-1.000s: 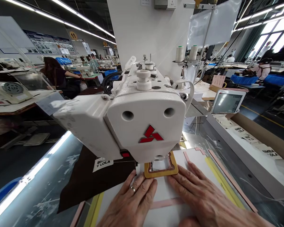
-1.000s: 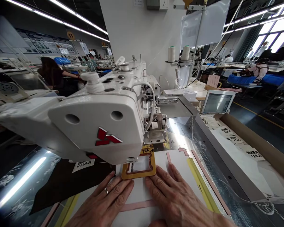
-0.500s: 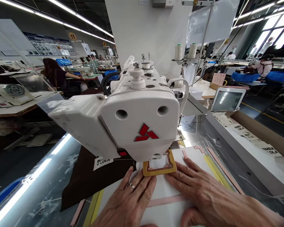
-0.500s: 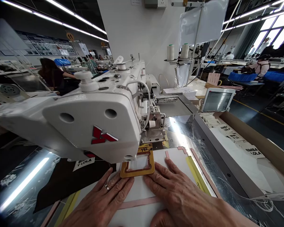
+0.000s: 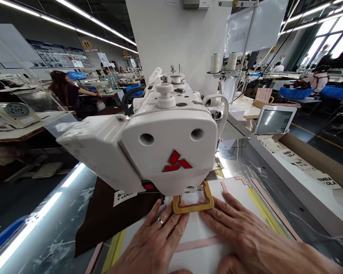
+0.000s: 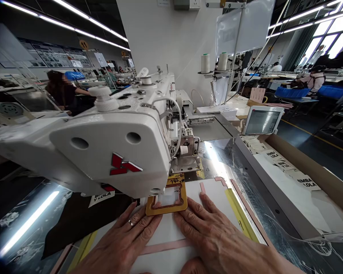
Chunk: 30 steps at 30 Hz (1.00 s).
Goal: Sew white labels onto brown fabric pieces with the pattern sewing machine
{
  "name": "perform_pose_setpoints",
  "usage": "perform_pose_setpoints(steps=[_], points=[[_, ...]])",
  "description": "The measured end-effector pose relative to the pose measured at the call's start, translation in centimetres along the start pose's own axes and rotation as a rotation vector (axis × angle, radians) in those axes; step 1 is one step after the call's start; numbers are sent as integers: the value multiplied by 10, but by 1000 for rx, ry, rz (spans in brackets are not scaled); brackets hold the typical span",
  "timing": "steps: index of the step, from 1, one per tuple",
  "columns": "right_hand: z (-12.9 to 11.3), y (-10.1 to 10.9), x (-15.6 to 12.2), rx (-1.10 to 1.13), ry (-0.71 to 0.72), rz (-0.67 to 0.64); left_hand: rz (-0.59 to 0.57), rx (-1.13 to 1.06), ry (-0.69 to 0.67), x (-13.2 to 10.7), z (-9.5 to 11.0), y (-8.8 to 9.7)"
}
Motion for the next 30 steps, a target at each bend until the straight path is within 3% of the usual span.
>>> perform_pose_setpoints(steps=[9,18,24,30], points=[[6,-9,-4,-27,-18,-37,-40,9,-30,0,5,-9],[7,-6,-2,-4,-4,-9,63,-25,-2,-3,10,5],[7,-9,-1,16,-15,-43,15,-17,-67,3,5,-1],[8,-11,-1,46,-28,-79,-61,-56,15,6,1,3]])
Point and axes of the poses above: each hand's wrist, its own x-axis towards the middle knuckle, its own y-axis out of the back of the hand, z = x × y, the point moved 10 cm from there along x, towards the middle knuckle, and after that the axes turned 14 degrees about -x, right-handed, at the moved point
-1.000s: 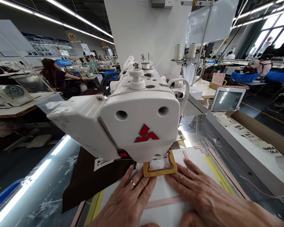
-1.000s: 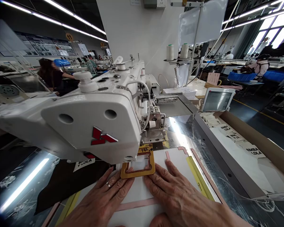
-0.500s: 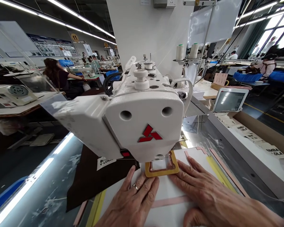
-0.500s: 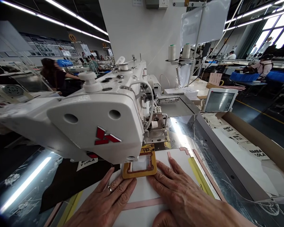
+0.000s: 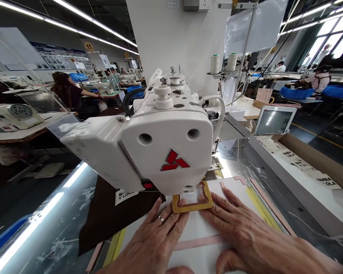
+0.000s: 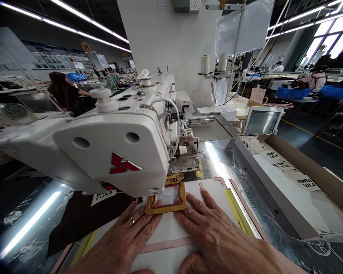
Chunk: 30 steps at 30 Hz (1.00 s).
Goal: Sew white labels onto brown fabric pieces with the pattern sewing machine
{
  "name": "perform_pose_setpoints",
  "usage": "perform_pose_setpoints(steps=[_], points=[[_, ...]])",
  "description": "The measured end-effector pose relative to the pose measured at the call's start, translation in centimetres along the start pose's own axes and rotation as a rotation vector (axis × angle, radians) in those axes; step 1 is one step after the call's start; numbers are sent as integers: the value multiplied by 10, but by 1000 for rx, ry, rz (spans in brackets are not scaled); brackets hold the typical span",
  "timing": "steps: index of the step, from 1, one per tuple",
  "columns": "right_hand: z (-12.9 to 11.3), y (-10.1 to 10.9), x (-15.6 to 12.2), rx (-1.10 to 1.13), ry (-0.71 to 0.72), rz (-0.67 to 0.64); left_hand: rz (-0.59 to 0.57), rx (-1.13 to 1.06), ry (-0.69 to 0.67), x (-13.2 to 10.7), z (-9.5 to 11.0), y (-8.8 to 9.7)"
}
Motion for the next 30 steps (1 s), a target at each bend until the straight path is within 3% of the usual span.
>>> perform_pose_setpoints(steps=[9,14,30], points=[[2,-9,-1,-32,-11,-31,-2,45,13,-6,-4,-8],[2,-10,0,-5,-15,-61,26,95,22,-5,-2,-2],[-4,-5,11,22,-23,9,55,136,-23,-6,0,-3]])
Point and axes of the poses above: each hand's wrist, its own x-axis towards the middle knuckle, its own y-axis out of the back of the hand, z = x × y, the point moved 10 cm from there along x, towards the middle knuckle, and after that the axes turned 14 degrees about -x, right-handed, at the moved point
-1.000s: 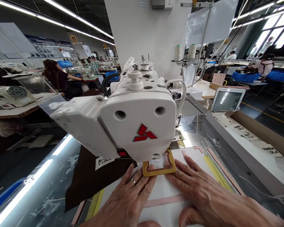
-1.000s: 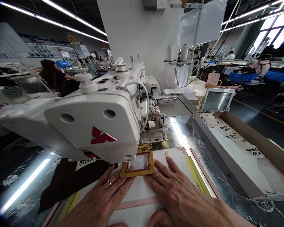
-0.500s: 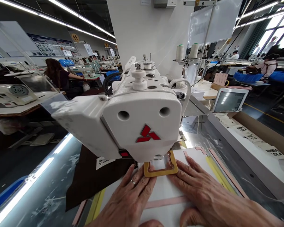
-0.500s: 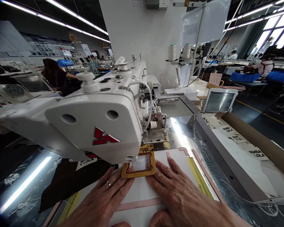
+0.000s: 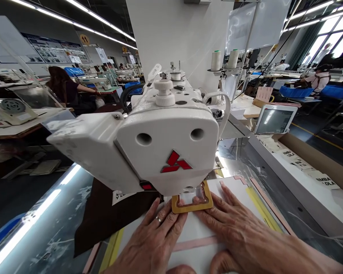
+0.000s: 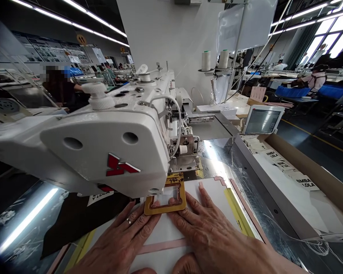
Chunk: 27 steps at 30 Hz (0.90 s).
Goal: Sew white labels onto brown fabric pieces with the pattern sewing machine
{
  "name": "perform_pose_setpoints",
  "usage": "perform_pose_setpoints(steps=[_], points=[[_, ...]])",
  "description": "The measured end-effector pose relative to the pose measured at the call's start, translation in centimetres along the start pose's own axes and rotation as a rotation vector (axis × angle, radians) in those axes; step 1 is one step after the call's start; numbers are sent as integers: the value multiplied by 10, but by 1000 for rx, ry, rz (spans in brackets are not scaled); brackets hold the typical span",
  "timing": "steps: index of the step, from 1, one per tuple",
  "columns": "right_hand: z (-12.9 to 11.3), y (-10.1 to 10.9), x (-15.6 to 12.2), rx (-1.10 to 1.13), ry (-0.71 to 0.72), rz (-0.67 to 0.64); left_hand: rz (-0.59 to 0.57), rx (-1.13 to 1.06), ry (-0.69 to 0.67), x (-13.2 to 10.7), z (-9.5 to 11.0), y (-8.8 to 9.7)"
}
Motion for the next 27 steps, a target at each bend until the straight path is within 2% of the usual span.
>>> perform_pose_setpoints(steps=[5,11,18,23,27], points=[[10,-5,-9,1,-45,-12,68,-57,24,-1,-1,4],[22,-5,-18,20,-103,-62,138,-165,63,4,-1,20],[15,19,-29,11,-59,58,178,-125,47,-5,5,27],[31,20,-45,23,-98,148,139,-38,42,-24,3,23],[40,22,-48,52,-139,201,129,13,73,-38,-8,22]])
Point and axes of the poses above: each hand's wrist, its own x-axis towards the middle knuckle, its own y-axis out of the back of the hand, z = x × y, the point moved 10 cm from there along x, towards the middle knuckle, and after that the axes turned 14 degrees about -x, right-handed, at the moved point
